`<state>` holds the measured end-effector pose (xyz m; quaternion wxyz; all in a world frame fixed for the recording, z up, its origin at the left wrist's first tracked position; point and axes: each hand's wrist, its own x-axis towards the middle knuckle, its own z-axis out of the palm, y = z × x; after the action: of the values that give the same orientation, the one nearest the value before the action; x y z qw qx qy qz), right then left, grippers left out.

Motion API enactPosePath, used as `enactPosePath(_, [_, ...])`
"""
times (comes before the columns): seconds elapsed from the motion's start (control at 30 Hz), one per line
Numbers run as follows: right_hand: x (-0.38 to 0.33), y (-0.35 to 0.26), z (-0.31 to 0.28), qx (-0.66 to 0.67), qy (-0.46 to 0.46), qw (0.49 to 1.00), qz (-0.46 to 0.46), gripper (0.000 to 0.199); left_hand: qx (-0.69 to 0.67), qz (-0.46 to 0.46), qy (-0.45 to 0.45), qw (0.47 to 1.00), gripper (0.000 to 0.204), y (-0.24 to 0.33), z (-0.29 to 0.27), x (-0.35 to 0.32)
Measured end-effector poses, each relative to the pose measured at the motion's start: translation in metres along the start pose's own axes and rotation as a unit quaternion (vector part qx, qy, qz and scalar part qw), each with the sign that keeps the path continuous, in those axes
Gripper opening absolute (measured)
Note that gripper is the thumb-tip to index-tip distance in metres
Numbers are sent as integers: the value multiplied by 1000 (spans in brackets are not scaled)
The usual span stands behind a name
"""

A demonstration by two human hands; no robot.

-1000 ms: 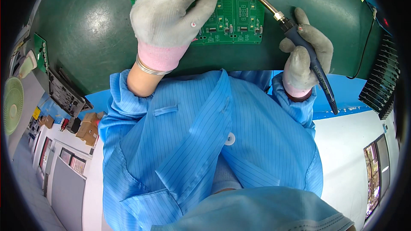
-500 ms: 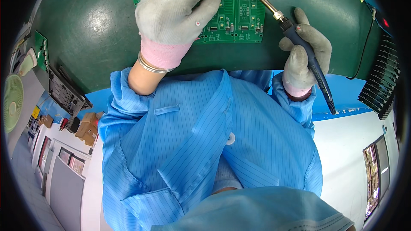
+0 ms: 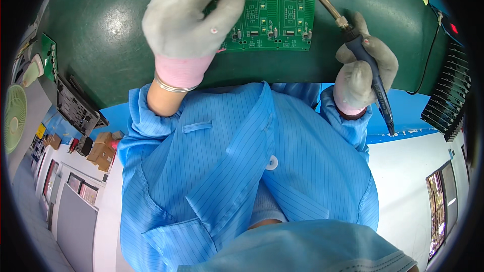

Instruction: Soldering electronic components onto a green circuit board at a manual assembly station.

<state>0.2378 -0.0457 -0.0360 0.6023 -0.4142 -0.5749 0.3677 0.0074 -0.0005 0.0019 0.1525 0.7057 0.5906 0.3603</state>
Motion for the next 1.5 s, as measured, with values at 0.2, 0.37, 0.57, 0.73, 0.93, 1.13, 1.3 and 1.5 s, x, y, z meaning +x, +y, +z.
enactPosePath(0.2, [7, -2, 24, 30, -44, 997, -50, 34, 38, -69, -3, 997, 13, -6, -14, -11])
enactPosePath(0.37, [5, 4, 38, -48, -63, 995, -59, 29, 35, -51, 22, 998, 14, -15, -14, -18])
enactPosePath(0.57, [6, 6, 39, -14, -73, 995, -64, 27, 47, -114, -63, 990, 31, -10, -18, -17])
enactPosePath(0.73, [2, 3, 41, -12, -65, 997, -46, 28, -21, -18, 15, 1000, 15, -18, -8, -18])
enactPosePath(0.93, [0, 5, 43, 7, -56, 998, -1, 27, -17, -30, 2, 999, 15, -21, -8, -18])
enactPosePath(1.13, [7, 5, 42, 10, -81, 996, -44, 30, -11, -17, -3, 1000, 14, -19, -10, -11])
enactPosePath(1.3, [3, 5, 44, -16, -55, 998, -37, 32, -2, -9, -18, 1000, 13, -20, -10, -12])
enactPosePath(1.5, [-1, -2, 39, -54, -44, 997, -15, 32, -14, -15, 6, 1000, 12, -17, -13, -16])
